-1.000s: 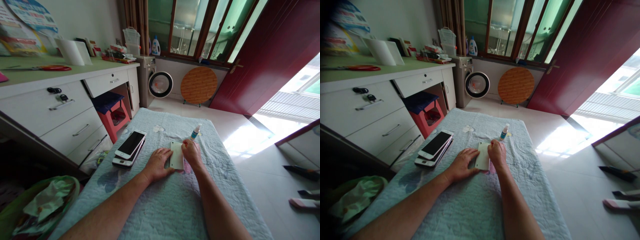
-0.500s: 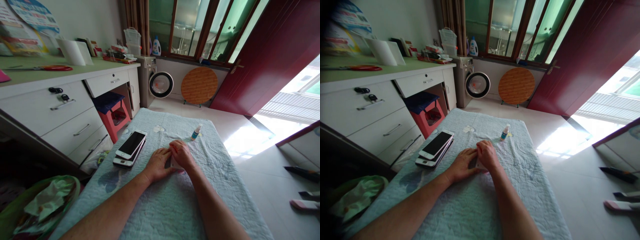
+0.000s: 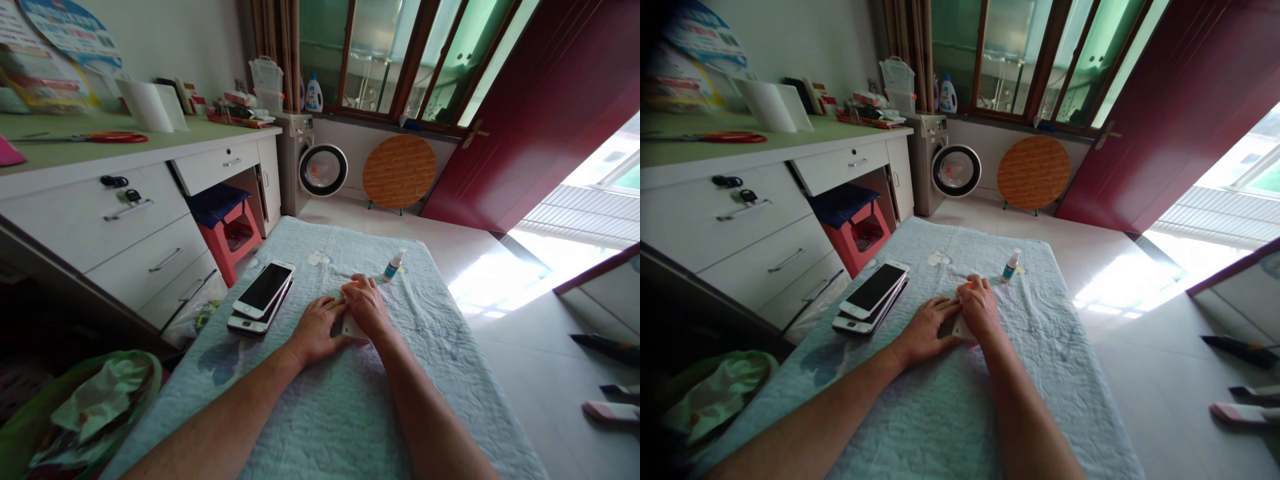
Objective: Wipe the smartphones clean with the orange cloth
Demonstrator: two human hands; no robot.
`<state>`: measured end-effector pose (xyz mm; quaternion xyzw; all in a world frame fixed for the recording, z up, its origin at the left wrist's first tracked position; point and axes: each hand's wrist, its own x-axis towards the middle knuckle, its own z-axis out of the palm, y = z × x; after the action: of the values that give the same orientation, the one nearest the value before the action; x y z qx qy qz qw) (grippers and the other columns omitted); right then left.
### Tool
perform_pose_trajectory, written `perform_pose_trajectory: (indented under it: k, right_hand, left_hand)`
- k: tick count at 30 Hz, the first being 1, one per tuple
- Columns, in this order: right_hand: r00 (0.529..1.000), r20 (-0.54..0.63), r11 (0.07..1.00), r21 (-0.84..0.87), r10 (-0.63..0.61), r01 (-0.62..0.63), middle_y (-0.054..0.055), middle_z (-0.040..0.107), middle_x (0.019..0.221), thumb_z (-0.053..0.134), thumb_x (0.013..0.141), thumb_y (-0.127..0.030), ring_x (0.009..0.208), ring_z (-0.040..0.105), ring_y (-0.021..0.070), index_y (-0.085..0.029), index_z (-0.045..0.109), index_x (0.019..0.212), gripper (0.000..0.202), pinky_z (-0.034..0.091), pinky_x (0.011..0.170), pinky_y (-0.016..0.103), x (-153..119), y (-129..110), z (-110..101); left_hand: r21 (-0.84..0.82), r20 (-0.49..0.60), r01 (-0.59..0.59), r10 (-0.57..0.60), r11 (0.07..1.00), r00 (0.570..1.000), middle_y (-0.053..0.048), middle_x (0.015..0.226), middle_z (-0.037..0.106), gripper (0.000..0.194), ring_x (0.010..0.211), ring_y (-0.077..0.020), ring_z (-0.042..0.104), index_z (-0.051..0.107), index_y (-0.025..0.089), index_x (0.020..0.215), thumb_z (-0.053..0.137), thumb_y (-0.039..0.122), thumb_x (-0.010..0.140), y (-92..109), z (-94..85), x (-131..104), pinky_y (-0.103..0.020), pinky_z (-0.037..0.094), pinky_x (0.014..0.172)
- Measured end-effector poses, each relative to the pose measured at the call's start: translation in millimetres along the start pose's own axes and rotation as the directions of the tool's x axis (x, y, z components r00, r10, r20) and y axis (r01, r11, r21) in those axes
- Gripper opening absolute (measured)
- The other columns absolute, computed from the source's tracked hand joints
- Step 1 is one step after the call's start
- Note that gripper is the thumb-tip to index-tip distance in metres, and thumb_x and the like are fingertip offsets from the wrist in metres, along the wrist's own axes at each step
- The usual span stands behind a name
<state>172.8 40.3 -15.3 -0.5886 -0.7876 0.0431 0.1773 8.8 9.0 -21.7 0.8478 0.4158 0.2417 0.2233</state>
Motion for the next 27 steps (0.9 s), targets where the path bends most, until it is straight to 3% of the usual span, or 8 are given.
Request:
perform_pose_trajectory:
  k: [12, 27]
  right_hand:
    - [0.995, 0.099, 0.999, 0.038, -0.026, 0.022, 0.006, 0.055, 0.11, 0.055, 0.087, -0.018, 0.101, 0.042, 0.0209, -0.026, 0.075, 0.092, 0.022, 0.036, 0.089, 0.028, 3, -3, -2]
    - [0.99, 0.097, 0.988, -0.129, 0.099, -0.086, 0.008, 0.052, 0.118, 0.047, 0.093, -0.023, 0.1, 0.042, 0.0234, -0.025, 0.067, 0.104, 0.023, 0.034, 0.084, 0.031, 8, -10, -1]
  left_hand:
    - [0.011, -0.023, -0.027, 0.027, 1.0, 0.999, -0.008, 0.127, 0.06, 0.063, 0.116, -0.0302, 0.051, 0.058, 0.022, 0.125, 0.071, 0.057, 0.075, 1, 1.6, 0, -0.045, 0.037, 0.105]
    - [0.018, -0.038, -0.004, 0.005, 1.0, 0.999, -0.008, 0.128, 0.061, 0.067, 0.118, -0.0306, 0.05, 0.056, 0.02, 0.128, 0.072, 0.056, 0.074, 3, 2.9, -1, -0.045, 0.036, 0.106]
